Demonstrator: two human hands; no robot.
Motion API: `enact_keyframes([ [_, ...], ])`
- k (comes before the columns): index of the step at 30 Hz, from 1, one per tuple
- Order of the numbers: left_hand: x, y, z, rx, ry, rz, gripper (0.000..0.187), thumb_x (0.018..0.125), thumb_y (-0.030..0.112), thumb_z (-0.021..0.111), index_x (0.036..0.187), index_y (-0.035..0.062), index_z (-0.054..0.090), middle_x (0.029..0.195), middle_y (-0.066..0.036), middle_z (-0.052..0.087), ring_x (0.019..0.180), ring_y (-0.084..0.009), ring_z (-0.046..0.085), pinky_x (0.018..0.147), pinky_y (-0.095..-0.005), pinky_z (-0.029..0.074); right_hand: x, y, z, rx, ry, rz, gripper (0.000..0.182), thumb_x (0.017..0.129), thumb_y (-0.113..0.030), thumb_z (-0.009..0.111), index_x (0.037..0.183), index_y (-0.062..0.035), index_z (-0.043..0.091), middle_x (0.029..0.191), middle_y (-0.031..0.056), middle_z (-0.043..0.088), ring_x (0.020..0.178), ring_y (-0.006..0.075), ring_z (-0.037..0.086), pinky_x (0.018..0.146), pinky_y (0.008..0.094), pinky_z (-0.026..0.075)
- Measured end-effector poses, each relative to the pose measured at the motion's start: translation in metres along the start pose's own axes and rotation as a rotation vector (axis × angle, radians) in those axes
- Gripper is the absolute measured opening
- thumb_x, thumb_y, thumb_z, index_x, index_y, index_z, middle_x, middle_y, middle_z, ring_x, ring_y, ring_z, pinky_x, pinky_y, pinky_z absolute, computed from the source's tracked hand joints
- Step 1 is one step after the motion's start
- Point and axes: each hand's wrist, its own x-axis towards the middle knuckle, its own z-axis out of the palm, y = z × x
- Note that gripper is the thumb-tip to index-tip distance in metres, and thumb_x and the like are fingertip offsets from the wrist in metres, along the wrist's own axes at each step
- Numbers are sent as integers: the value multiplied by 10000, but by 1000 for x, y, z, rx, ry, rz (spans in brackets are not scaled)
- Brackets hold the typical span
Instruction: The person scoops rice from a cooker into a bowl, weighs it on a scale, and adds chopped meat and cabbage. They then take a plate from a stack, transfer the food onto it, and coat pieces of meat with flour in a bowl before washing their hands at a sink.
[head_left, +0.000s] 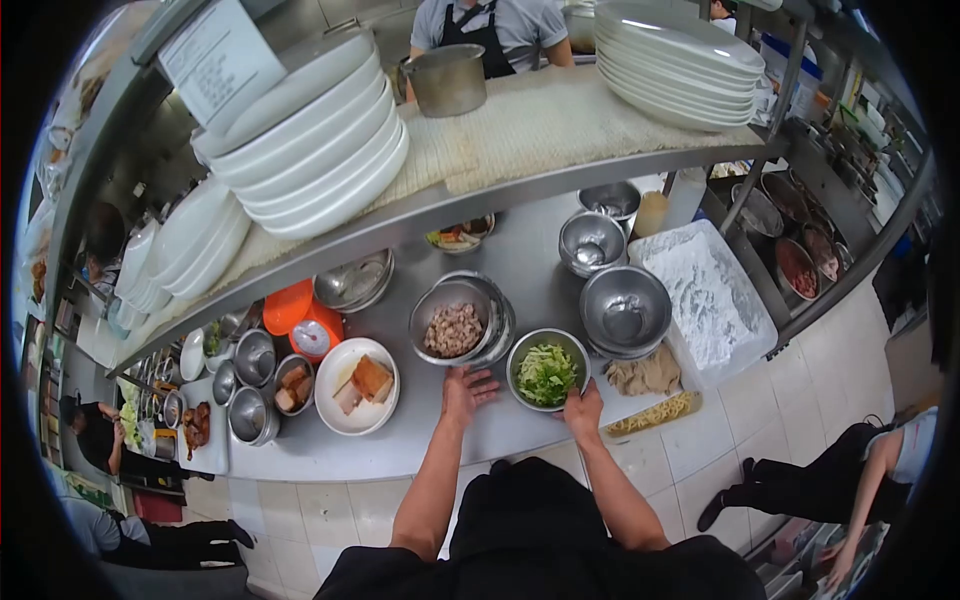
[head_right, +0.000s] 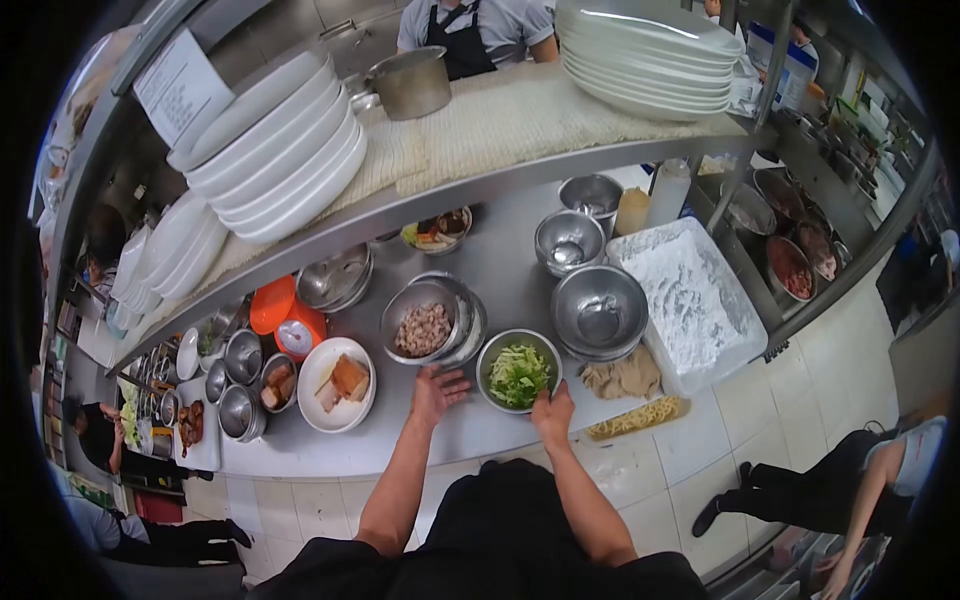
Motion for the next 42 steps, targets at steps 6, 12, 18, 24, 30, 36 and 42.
enact_keyframes([
  [6,46,-4,-3,-106,12,139,414,900,312,392,1131,-23,464,973,-213,597,790,-339,631,662,-430,535,40,13,38,15,25,50,270,864,-34,407,1111,74,400,790,201,611,537,231,634,426,320,531],
  [12,83,13,-18,-155,49,149,369,888,248,384,1126,-26,454,968,-215,596,781,-365,625,647,-456,540,120,81,81,-164,63,-148,282,863,-84,424,1099,71,411,729,170,617,515,225,625,417,319,502],
  [18,101,32,-25,-77,-9,122,364,867,255,338,1095,-26,386,1001,-230,553,870,-374,605,726,-486,511,134,60,110,-299,72,53,364,849,-237,469,1097,28,441,731,135,609,589,214,609,538,348,508],
  [24,68,36,-26,-36,29,-35,429,876,312,323,1098,-44,409,1040,-246,529,919,-374,571,758,-484,495,79,45,77,-120,-353,208,374,842,-255,550,1116,-4,503,764,81,586,627,152,556,570,292,479],
  [30,-35,0,-25,572,-142,26,258,842,181,403,838,-38,539,807,-204,607,642,-294,615,585,-397,511,21,-65,-4,-259,-798,328,234,825,-265,604,906,-48,638,681,33,585,589,99,547,557,263,459],
  [36,-119,-28,-16,936,-258,-298,254,710,152,644,893,-24,636,786,-82,640,681,-168,595,625,-321,481,26,-62,-125,-672,-698,-229,215,778,-294,569,840,-104,649,774,115,640,719,289,613,649,378,472],
  [42,-146,-53,17,1046,-251,-419,272,767,175,615,953,-22,620,868,-80,641,750,-163,596,685,-317,481,-11,91,-267,-1057,-580,216,406,784,-442,536,992,-107,631,936,108,632,852,277,591,711,369,479],
])
